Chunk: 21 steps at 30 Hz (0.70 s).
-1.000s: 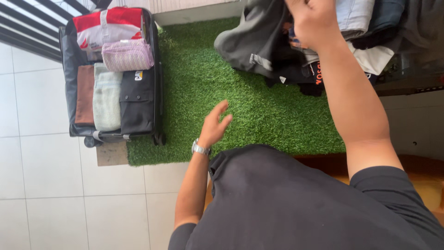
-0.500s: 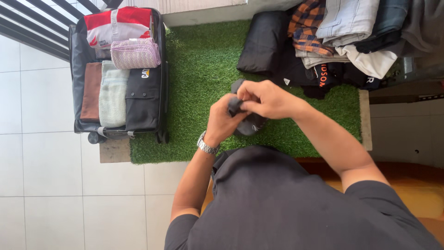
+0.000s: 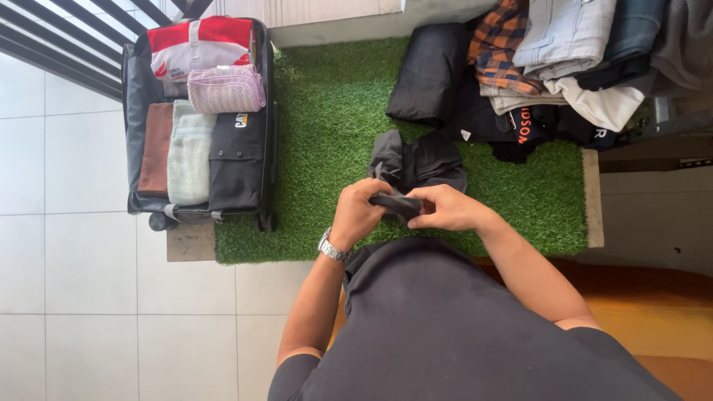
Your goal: The person packs a suitcase by placing a brown rectangular object and folding a towel and a t-shirt into it.
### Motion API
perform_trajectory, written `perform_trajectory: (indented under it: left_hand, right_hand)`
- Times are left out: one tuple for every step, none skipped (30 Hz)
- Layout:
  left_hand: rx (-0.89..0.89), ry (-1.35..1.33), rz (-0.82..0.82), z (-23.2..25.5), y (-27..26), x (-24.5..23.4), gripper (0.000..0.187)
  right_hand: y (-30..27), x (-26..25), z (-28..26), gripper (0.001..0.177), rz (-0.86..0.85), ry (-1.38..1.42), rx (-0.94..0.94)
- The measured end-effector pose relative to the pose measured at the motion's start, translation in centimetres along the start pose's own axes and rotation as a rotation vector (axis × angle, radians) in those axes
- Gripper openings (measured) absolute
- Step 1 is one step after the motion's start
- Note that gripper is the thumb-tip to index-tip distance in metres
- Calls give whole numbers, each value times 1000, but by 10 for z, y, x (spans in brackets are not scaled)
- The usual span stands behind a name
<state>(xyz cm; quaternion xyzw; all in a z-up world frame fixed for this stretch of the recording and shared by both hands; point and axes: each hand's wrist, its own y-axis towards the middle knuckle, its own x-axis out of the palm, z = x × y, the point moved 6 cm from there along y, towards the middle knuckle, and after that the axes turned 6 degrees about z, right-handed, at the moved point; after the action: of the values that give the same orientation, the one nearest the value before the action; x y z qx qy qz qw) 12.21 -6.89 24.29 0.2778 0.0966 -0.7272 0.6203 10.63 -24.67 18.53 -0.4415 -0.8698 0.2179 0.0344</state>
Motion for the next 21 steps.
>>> perform_trajectory:
  left_hand:
    - [-47,-5,-17,-2,0,0,20]
    - [-95,-9,-35,-3,1,0,22]
    - [-92,-9,-38,-2,0,0,22]
    - [-118,-4,-29,-2,0,-1,22]
    - [-142,2,-17,-3,1,-3,23]
    - [-138,4,-18,-4,2,-4,23]
    - [-123,-19,17,-4,3,-7,25]
    - [-107,-42,51,-5,4,-10,27]
    - [-106,-42,52,-7,4,-12,27]
    - [-143,-71,93,-12,3,-16,27]
    - [-180,-101,135,-17,2,-20,27]
    - [-180,-100,136,-21,2,-22,27]
    - [-292,-66,182,-33,1,-27,29]
    - [-405,-32,227,-44,-1,-32,32]
    - [-405,-33,225,-50,-2,-34,32]
    - [-341,-8,282,-52,0,-40,35]
    - [-278,17,341,-53,0,-44,38]
    - [-279,16,342,-56,0,-43,38]
    - [-279,-28,300,-58,1,-39,41]
    - [-280,-72,259,-58,2,-35,47]
    - [-281,-71,258,-57,1,-32,47]
  right_hand:
    - [0,-3,3,40,64,-98,30]
    - [0,-4,4,40,68,-95,28]
    - [-1,-7,-4,41,136,-215,-95]
    - [-3,-9,-11,43,203,-336,-219]
    - [-2,-9,-12,43,207,-335,-222]
    - [-4,-12,-20,42,314,-371,-344]
    - [-8,-13,-26,41,419,-405,-466]
    - [-9,-12,-26,41,418,-404,-467]
    - [-10,-14,-26,39,468,-430,-474]
    - [-12,-16,-27,36,518,-456,-480]
    - [-12,-16,-26,36,517,-455,-482]
    - [-14,-17,-29,32,531,-452,-526]
    - [-16,-18,-30,31,546,-449,-568]
    - [-17,-18,-30,31,546,-448,-568]
    - [-15,-18,-28,25,508,-399,-529]
    - [-14,-17,-26,19,469,-349,-490]
    - [-15,-16,-28,19,468,-350,-489]
    - [-10,-12,-16,20,377,-372,-264]
    - [-7,-7,-3,23,283,-390,-40]
    - [-4,-6,-2,23,281,-391,-40]
    - [0,-1,9,23,207,-323,72]
